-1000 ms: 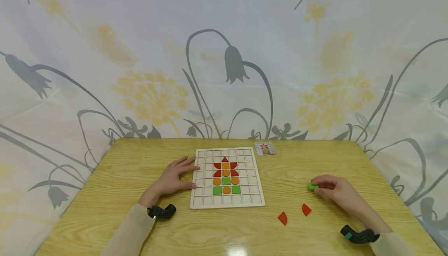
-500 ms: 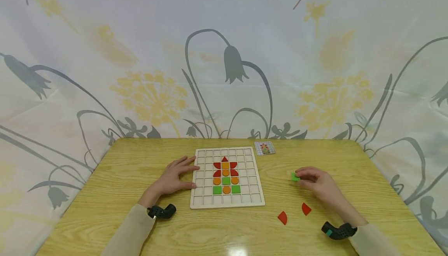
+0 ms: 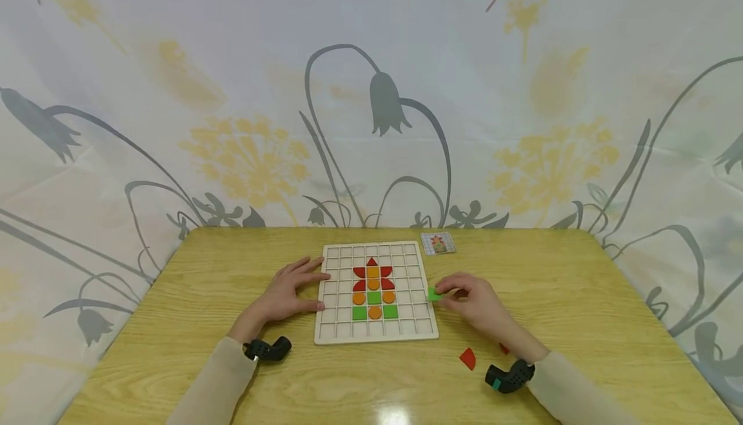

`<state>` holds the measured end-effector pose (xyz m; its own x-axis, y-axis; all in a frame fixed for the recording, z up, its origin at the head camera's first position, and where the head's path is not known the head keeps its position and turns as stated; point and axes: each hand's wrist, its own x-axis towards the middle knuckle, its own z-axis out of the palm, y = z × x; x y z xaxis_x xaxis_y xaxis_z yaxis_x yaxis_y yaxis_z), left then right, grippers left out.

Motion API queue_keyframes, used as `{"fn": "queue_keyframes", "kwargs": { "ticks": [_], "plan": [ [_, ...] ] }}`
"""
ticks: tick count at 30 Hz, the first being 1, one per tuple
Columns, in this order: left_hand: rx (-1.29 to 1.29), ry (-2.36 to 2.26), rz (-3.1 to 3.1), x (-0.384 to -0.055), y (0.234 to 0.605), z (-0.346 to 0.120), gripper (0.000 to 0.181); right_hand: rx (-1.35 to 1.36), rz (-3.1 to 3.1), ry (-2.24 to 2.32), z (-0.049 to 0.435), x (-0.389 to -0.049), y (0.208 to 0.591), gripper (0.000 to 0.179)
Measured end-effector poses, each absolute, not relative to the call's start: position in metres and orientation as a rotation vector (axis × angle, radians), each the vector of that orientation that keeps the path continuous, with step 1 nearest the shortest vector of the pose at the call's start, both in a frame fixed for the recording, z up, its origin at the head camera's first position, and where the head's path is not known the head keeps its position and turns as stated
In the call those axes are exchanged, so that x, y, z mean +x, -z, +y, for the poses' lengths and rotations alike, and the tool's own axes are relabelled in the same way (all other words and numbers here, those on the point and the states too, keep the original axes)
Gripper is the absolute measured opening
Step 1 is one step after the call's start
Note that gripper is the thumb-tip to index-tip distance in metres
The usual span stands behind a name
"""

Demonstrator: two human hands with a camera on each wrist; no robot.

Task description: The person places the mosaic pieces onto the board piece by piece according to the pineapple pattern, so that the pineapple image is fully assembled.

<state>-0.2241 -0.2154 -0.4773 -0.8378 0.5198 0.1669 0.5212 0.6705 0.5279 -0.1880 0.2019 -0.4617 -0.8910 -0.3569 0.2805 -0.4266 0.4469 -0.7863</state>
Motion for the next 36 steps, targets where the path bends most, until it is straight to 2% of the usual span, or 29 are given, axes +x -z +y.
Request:
{"fn": "queue_keyframes", "kwargs": {
  "ticks": [8,16,24,36],
  "plan": [
    [-0.908,0.907,-2.865,-0.225,0.477,-0.216,0.057,0.902,-2.603,-1.511,0.157,-0.187,0.464,0.008],
    [-0.9,0.899,-2.874,-0.225,0.477,-0.217,0.057,1.07,-2.585,-1.462,0.125,-0.183,0.466,0.01],
    [-0.89,0.91,-2.878,-0.226,0.477,-0.216,0.057,1.205,-2.597,-1.384,0.116,-0.179,0.472,0.008],
    [-0.891,0.893,-2.869,-0.225,0.479,-0.218,0.058,1.249,-2.58,-1.327,0.116,-0.181,0.481,0.005]
  ]
}}
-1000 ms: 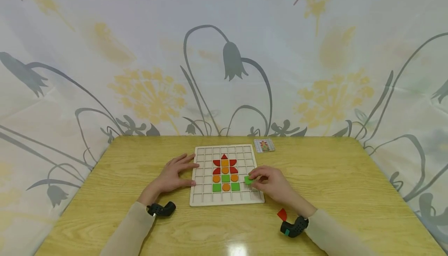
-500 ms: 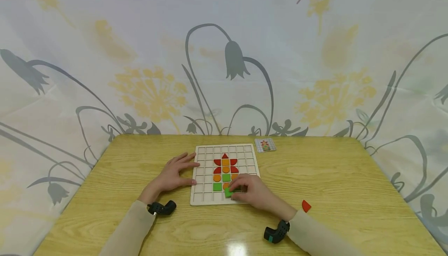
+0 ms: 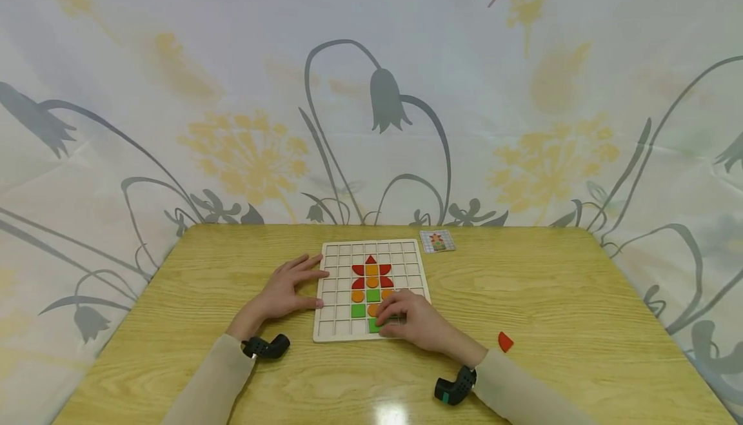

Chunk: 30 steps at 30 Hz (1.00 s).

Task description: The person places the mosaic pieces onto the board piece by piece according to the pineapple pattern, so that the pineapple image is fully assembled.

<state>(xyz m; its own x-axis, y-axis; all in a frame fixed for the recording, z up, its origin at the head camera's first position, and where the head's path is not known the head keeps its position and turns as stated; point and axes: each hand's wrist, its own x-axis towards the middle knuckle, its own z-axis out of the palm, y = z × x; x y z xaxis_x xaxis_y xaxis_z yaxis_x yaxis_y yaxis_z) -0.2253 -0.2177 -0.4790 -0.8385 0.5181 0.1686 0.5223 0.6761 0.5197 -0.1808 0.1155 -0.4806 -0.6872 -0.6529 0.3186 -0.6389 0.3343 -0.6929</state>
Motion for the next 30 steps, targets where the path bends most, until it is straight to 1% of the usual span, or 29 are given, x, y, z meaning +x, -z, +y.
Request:
{"fn": "queue_keyframes", "kwargs": {
  "ticks": [14,23,30],
  "plan": [
    [-0.899,0.903,-2.874,-0.226,0.477,-0.218,0.057,-1.233,2.599,1.285,0.113,-0.179,0.483,0.005],
    [-0.897,0.912,-2.861,-0.227,0.478,-0.218,0.056,-1.048,2.453,1.499,0.122,-0.183,0.473,0.008],
    [-0.901,0.912,-2.87,-0.226,0.477,-0.217,0.056,-0.973,2.492,1.541,0.149,-0.188,0.459,0.008]
  ]
}}
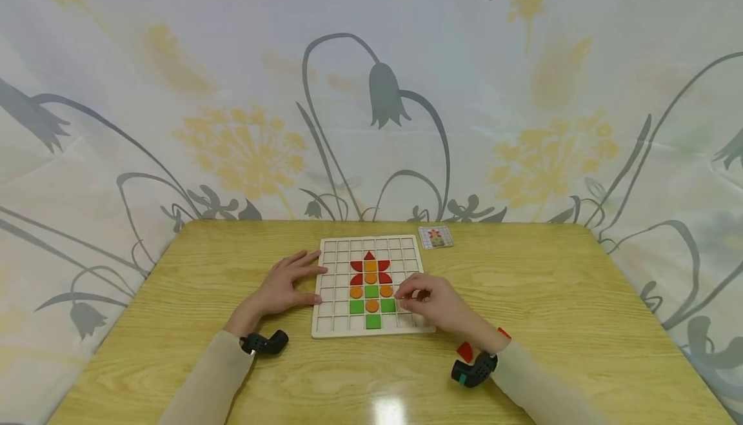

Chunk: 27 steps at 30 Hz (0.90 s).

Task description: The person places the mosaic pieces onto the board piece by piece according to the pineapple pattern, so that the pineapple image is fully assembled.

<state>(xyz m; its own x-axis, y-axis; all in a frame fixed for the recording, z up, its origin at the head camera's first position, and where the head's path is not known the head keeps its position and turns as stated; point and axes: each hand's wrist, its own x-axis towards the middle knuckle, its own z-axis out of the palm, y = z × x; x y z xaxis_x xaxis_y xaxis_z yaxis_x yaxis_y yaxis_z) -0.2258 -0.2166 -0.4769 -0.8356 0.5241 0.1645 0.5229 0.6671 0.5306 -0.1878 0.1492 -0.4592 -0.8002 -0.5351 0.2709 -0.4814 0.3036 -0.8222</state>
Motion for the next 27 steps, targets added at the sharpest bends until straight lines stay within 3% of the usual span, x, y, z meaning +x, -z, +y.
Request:
{"fn": "queue_keyframes", "kwargs": {
  "ticks": [17,27],
  "plan": [
    [0.905,-0.915,2.871,-0.226,0.477,-0.216,0.056,-0.744,2.72,1.335,0.279,-0.177,0.462,0.012],
    [0.891,-0.907,2.868,-0.225,0.477,-0.216,0.056,-0.642,2.619,1.367,0.32,-0.167,0.466,0.016]
  ]
}}
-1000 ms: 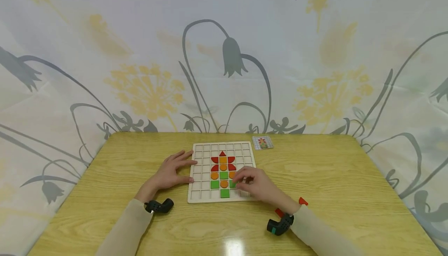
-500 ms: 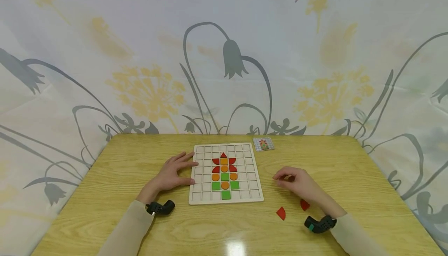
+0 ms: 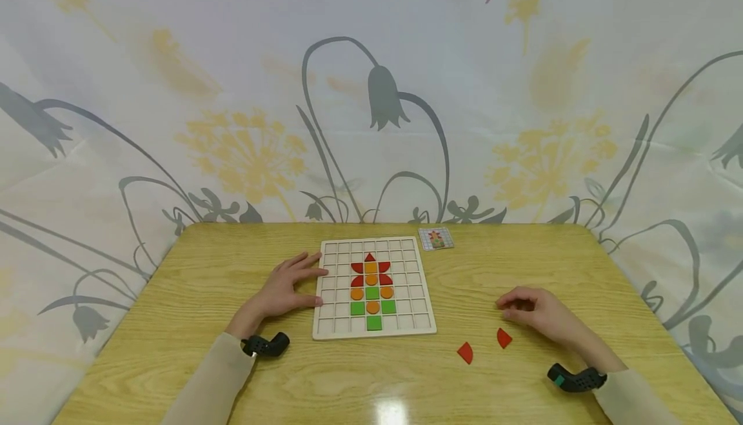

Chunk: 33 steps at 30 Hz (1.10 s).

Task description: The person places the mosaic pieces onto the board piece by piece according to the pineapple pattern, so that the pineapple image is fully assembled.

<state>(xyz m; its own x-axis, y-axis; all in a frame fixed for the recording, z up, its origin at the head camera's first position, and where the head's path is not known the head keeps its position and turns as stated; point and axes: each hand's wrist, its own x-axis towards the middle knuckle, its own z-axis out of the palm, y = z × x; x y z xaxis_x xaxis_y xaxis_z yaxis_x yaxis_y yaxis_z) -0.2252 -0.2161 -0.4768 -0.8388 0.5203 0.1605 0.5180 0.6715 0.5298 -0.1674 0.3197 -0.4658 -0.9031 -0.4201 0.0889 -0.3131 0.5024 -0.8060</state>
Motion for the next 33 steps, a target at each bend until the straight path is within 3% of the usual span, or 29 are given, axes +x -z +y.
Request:
{"fn": "queue_keyframes", "kwargs": {
  "ticks": [10,17,26,33],
  "plan": [
    [0.89,-0.91,2.861,-0.225,0.476,-0.214,0.057,-0.956,2.511,1.241,0.325,-0.164,0.465,0.026],
    [0.889,-0.899,2.861,-0.226,0.476,-0.214,0.058,-1.111,2.476,1.184,0.322,-0.166,0.466,0.021],
    [0.882,-0.907,2.868,-0.225,0.477,-0.216,0.058,-1.082,2.535,1.167,0.316,-0.165,0.467,0.015],
    [0.877,-0.914,2.861,-0.225,0.476,-0.216,0.057,-0.797,2.482,1.275,0.314,-0.162,0.463,0.013]
  ]
}}
